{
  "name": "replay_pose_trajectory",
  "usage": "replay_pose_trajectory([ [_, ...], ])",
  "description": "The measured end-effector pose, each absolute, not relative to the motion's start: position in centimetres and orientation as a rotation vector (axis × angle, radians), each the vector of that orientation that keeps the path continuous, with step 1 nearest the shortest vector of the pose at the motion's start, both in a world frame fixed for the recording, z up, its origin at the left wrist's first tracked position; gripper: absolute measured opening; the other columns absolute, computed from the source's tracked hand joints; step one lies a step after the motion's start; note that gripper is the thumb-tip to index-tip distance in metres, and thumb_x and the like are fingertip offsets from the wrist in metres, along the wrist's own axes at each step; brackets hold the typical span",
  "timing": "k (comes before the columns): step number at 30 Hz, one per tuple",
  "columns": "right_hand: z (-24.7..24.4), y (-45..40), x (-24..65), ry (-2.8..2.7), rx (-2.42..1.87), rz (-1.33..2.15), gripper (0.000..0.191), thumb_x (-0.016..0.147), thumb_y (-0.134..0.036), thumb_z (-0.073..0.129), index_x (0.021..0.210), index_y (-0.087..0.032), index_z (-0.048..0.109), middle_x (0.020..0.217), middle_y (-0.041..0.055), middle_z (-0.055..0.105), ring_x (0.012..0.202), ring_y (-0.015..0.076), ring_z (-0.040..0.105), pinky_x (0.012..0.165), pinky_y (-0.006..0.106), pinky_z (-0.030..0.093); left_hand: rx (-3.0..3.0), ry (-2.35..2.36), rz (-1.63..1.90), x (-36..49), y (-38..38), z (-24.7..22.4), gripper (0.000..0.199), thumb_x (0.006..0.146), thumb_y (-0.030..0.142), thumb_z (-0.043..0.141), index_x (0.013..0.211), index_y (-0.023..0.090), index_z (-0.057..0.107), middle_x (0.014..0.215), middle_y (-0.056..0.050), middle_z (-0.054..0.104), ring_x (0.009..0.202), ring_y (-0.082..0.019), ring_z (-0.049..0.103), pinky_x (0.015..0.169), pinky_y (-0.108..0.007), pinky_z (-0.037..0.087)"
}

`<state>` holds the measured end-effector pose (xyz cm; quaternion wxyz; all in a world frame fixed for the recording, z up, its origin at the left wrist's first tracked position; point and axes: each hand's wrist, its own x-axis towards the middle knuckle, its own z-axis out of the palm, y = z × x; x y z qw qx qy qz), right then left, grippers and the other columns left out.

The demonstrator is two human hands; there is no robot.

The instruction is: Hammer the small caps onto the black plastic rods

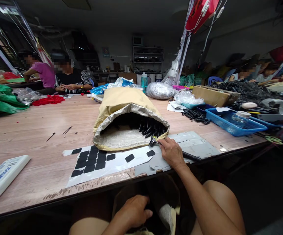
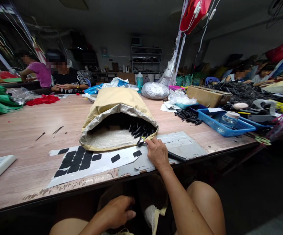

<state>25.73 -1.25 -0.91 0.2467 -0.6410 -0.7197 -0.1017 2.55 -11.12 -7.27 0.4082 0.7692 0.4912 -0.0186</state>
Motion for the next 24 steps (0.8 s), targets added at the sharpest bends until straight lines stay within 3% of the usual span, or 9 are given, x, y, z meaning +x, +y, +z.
replay_pose_trajectory([
  [4,-0.9,-1.3,25.7,-1.961,-1.740,-0.295,0.028,0.096,-0.021,0.052,0.117,-0.027,0.069,0.100,0.0050,0.065,0.094,0.0208,0.053,0.081,0.031,0.038,1.807,0.791,0.058,3.1,-6.9,1.5,0.038,0.088,0.050,0.059,0.111,0.023,0.072,0.082,-0.003,0.074,0.060,-0.016,0.063,0.057,-0.026,0.048],
  [7,-0.9,-1.3,25.7,-1.960,-1.737,-0.290,0.028,0.095,-0.021,0.052,0.117,-0.027,0.068,0.099,0.0051,0.065,0.094,0.0210,0.053,0.080,0.031,0.038,1.953,0.945,0.464,4.6,-0.7,5.2,0.037,0.092,0.049,0.054,0.102,0.019,0.073,0.081,-0.003,0.073,0.067,-0.015,0.063,0.061,-0.025,0.048],
  [10,-0.9,-1.3,25.7,-1.957,-1.730,-0.274,0.028,0.095,-0.020,0.052,0.117,-0.028,0.068,0.098,0.0049,0.064,0.094,0.0209,0.053,0.081,0.030,0.038,2.181,1.419,0.791,7.0,5.8,5.8,0.028,0.091,0.038,0.057,0.104,0.018,0.073,0.092,-0.004,0.074,0.083,-0.017,0.066,0.075,-0.026,0.049],
  [15,-0.9,-1.2,25.9,-1.953,-1.728,-0.249,0.028,0.095,-0.021,0.053,0.118,-0.029,0.068,0.098,0.0044,0.064,0.095,0.0208,0.053,0.081,0.030,0.038,2.219,1.634,0.733,10.6,11.7,4.0,0.026,0.082,0.033,0.067,0.100,0.015,0.074,0.102,-0.011,0.072,0.097,-0.024,0.066,0.082,-0.030,0.048],
  [19,-0.8,-1.2,25.9,-1.956,-1.726,-0.233,0.027,0.095,-0.022,0.054,0.118,-0.030,0.067,0.098,0.0037,0.064,0.095,0.0208,0.054,0.083,0.030,0.039,2.219,1.701,0.677,10.9,11.8,3.7,0.020,0.080,0.029,0.066,0.092,0.015,0.074,0.108,-0.014,0.070,0.098,-0.026,0.066,0.079,-0.031,0.047],
  [24,-0.7,-1.2,25.9,-1.953,-1.739,-0.221,0.027,0.096,-0.022,0.053,0.117,-0.029,0.068,0.099,0.0040,0.065,0.096,0.0209,0.054,0.083,0.030,0.039,2.238,1.673,0.695,6.5,8.0,5.1,0.019,0.083,0.035,0.065,0.093,0.021,0.072,0.094,-0.006,0.073,0.088,-0.023,0.065,0.072,-0.029,0.044],
])
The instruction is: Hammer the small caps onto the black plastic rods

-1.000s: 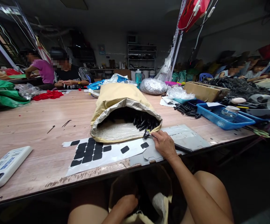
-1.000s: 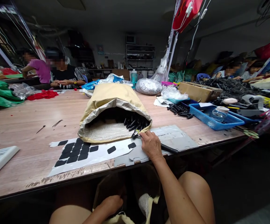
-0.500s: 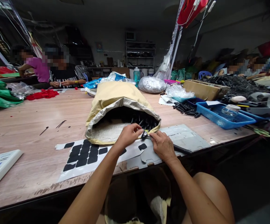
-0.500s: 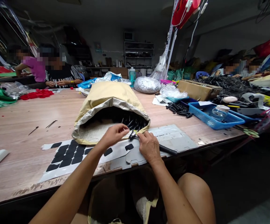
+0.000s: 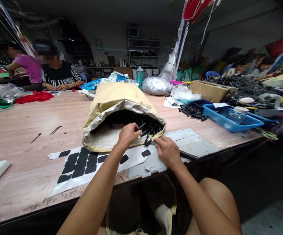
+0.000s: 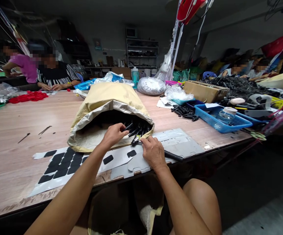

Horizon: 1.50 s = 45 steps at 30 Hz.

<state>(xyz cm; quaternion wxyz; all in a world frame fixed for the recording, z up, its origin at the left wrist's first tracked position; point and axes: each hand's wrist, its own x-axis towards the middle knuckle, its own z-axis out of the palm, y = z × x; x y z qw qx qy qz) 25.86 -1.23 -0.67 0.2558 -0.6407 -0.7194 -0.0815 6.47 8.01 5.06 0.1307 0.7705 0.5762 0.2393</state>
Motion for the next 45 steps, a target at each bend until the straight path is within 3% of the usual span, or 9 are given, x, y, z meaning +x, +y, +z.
replay_pose_trajectory([
  [4,-0.8,-1.2,25.9,-1.942,-1.737,-0.219,0.027,0.095,-0.022,0.054,0.117,-0.028,0.069,0.099,0.0043,0.065,0.096,0.0209,0.054,0.084,0.031,0.040,2.230,1.532,0.699,2.1,3.0,4.1,0.019,0.082,0.039,0.068,0.091,0.022,0.072,0.089,-0.002,0.072,0.082,-0.020,0.063,0.070,-0.029,0.042],
  [10,-1.4,-1.1,26.1,-1.931,-1.709,-0.231,0.028,0.094,-0.020,0.056,0.116,-0.028,0.069,0.098,0.0032,0.065,0.094,0.0205,0.055,0.083,0.031,0.041,2.216,1.382,0.822,0.6,-1.1,0.5,0.015,0.084,0.030,0.067,0.096,0.022,0.071,0.094,-0.004,0.065,0.094,-0.023,0.059,0.082,-0.033,0.044],
  [17,-1.0,-1.0,26.6,-1.983,-1.611,-0.240,0.034,0.094,-0.014,0.051,0.121,-0.026,0.069,0.094,0.0035,0.066,0.095,0.0208,0.057,0.082,0.031,0.045,2.095,1.306,0.886,0.3,-1.0,0.2,0.013,0.078,0.025,0.071,0.090,0.021,0.069,0.091,-0.002,0.063,0.086,-0.020,0.057,0.078,-0.032,0.044],
  [21,0.9,-2.7,25.2,-1.888,-1.427,-0.198,0.037,0.100,-0.018,0.045,0.130,-0.026,0.064,0.100,0.0046,0.067,0.102,0.0205,0.060,0.088,0.032,0.047,2.075,1.324,0.856,0.3,-0.8,0.3,0.012,0.077,0.025,0.072,0.088,0.021,0.071,0.087,-0.001,0.064,0.087,-0.020,0.056,0.078,-0.031,0.042],
  [25,2.1,-5.2,22.3,-1.797,-1.214,0.085,0.034,0.101,-0.023,0.046,0.131,-0.025,0.062,0.110,0.0053,0.068,0.102,0.0179,0.063,0.091,0.030,0.050,2.074,1.323,0.856,0.4,-0.6,0.1,0.012,0.076,0.025,0.075,0.087,0.020,0.073,0.084,-0.001,0.064,0.087,-0.020,0.056,0.078,-0.031,0.041],
  [31,1.0,-7.3,19.7,-1.860,-1.267,0.115,0.039,0.102,-0.021,0.042,0.134,-0.027,0.061,0.096,0.0045,0.066,0.089,0.0172,0.062,0.082,0.029,0.050,2.057,1.322,0.887,0.4,-0.6,-0.4,0.011,0.075,0.025,0.077,0.086,0.020,0.075,0.079,0.000,0.061,0.083,-0.018,0.055,0.075,-0.030,0.039],
  [37,0.4,-7.2,19.4,-1.980,-1.342,0.059,0.041,0.099,-0.015,0.043,0.131,-0.028,0.064,0.090,0.0032,0.064,0.086,0.0169,0.061,0.076,0.026,0.049,2.083,1.335,0.872,0.4,-0.6,-0.1,0.015,0.077,0.026,0.075,0.067,0.019,0.067,0.073,0.001,0.055,0.080,-0.017,0.053,0.071,-0.029,0.037],
  [40,0.5,-7.1,19.7,-1.922,-1.352,0.047,0.040,0.100,-0.017,0.042,0.132,-0.027,0.064,0.091,0.0036,0.064,0.086,0.0169,0.061,0.078,0.027,0.049,2.049,1.342,0.879,0.5,-0.6,-0.2,0.005,0.075,0.024,0.076,0.077,0.021,0.073,0.077,0.000,0.059,0.082,-0.018,0.055,0.074,-0.029,0.039],
  [45,0.1,-7.3,20.2,-1.909,-1.383,0.036,0.041,0.100,-0.017,0.041,0.132,-0.028,0.063,0.091,0.0038,0.064,0.087,0.0176,0.061,0.080,0.028,0.048,2.041,1.351,0.878,0.5,-0.6,-0.2,0.011,0.074,0.024,0.076,0.085,0.021,0.077,0.080,-0.001,0.063,0.085,-0.019,0.057,0.076,-0.030,0.041],
])
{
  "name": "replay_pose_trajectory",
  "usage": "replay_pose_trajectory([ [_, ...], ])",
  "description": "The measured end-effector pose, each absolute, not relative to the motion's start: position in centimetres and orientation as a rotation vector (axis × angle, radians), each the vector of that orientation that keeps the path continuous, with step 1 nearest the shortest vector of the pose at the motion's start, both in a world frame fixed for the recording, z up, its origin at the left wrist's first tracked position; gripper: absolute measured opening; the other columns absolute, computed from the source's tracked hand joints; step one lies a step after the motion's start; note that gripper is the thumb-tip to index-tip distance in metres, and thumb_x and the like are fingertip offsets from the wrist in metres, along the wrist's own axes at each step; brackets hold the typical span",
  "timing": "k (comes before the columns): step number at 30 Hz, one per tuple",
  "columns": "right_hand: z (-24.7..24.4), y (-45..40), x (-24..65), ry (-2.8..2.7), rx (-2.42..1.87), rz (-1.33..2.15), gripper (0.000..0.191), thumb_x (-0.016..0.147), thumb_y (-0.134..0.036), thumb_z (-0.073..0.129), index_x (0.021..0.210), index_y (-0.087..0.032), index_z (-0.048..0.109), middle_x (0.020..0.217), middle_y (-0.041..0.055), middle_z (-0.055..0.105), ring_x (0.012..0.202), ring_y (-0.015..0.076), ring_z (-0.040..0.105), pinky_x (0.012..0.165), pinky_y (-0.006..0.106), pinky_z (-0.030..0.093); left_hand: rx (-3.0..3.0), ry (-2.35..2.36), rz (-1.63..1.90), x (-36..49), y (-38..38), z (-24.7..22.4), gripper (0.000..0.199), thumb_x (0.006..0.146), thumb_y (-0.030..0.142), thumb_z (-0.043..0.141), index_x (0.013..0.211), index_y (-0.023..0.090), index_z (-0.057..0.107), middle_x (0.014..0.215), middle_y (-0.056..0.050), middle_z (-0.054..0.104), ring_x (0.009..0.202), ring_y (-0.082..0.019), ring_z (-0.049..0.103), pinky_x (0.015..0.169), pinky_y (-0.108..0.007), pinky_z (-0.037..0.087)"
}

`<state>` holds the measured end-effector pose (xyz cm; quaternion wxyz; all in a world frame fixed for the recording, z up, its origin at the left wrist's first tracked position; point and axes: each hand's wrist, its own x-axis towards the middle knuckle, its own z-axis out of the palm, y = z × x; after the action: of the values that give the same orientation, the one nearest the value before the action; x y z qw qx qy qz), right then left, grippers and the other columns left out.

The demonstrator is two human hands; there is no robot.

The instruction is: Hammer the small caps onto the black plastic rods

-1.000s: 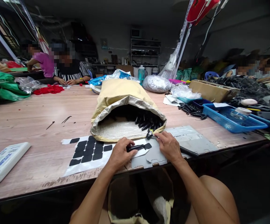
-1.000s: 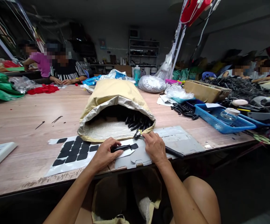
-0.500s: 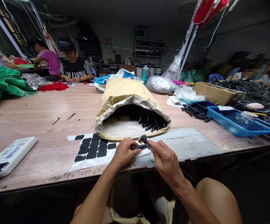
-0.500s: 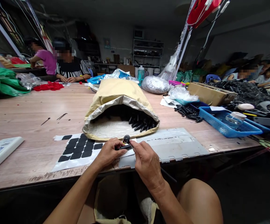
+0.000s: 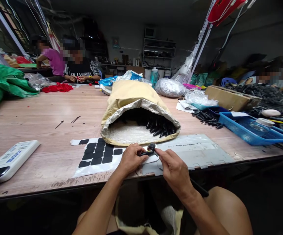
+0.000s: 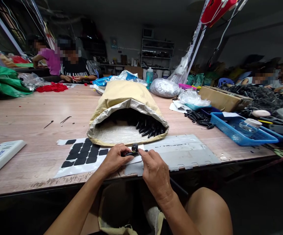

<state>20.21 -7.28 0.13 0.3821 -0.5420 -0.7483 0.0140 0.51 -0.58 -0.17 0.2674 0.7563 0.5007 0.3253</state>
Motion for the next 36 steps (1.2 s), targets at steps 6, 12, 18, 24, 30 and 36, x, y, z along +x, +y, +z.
replay_pose_trajectory([
  [6,0.6,-6.3,21.4,-1.859,-1.449,0.033,0.037,0.100,-0.022,0.044,0.131,-0.029,0.064,0.097,0.0033,0.066,0.093,0.0179,0.061,0.085,0.028,0.047,2.062,1.363,0.875,0.5,-0.7,0.1,0.012,0.072,0.021,0.074,0.084,0.021,0.076,0.079,-0.001,0.063,0.083,-0.019,0.057,0.074,-0.030,0.041],
  [12,-0.1,-2.9,24.8,-1.840,-1.630,-0.179,0.032,0.094,-0.018,0.052,0.119,-0.027,0.070,0.094,0.0030,0.067,0.095,0.0205,0.059,0.082,0.031,0.044,2.041,1.379,0.859,0.5,-0.7,0.2,0.018,0.069,0.018,0.071,0.086,0.020,0.076,0.080,0.000,0.063,0.082,-0.019,0.058,0.075,-0.031,0.043],
  [18,-1.9,-2.1,25.7,-1.877,-1.677,-0.268,0.031,0.093,-0.017,0.054,0.116,-0.027,0.072,0.091,0.0030,0.065,0.091,0.0197,0.055,0.080,0.030,0.040,2.012,1.379,0.848,0.4,-0.8,0.2,0.014,0.072,0.022,0.071,0.086,0.022,0.076,0.082,-0.001,0.065,0.085,-0.020,0.058,0.076,-0.032,0.042],
  [24,-1.9,-2.3,25.4,-1.847,-1.706,-0.262,0.030,0.094,-0.018,0.055,0.117,-0.028,0.071,0.093,0.0030,0.064,0.090,0.0194,0.054,0.079,0.030,0.038,2.012,1.323,0.836,0.3,-1.6,1.4,0.014,0.079,0.028,0.068,0.089,0.021,0.075,0.086,-0.003,0.065,0.087,-0.021,0.057,0.077,-0.033,0.041],
  [30,-2.1,-2.2,25.6,-1.848,-1.685,-0.284,0.028,0.094,-0.020,0.055,0.115,-0.028,0.071,0.092,0.0031,0.064,0.089,0.0194,0.053,0.078,0.031,0.037,1.942,0.814,0.493,0.5,-8.1,2.4,0.020,0.092,0.036,0.060,0.099,0.025,0.075,0.093,-0.001,0.068,0.087,-0.018,0.062,0.080,-0.027,0.045],
  [36,-2.1,-2.2,25.5,-1.846,-1.698,-0.280,0.029,0.093,-0.019,0.054,0.116,-0.028,0.071,0.093,0.0035,0.064,0.090,0.0200,0.053,0.077,0.031,0.037,1.961,1.132,-0.021,0.4,-11.9,-5.1,0.022,0.086,0.036,0.060,0.098,0.026,0.075,0.103,-0.006,0.074,0.100,-0.028,0.067,0.086,-0.036,0.048],
])
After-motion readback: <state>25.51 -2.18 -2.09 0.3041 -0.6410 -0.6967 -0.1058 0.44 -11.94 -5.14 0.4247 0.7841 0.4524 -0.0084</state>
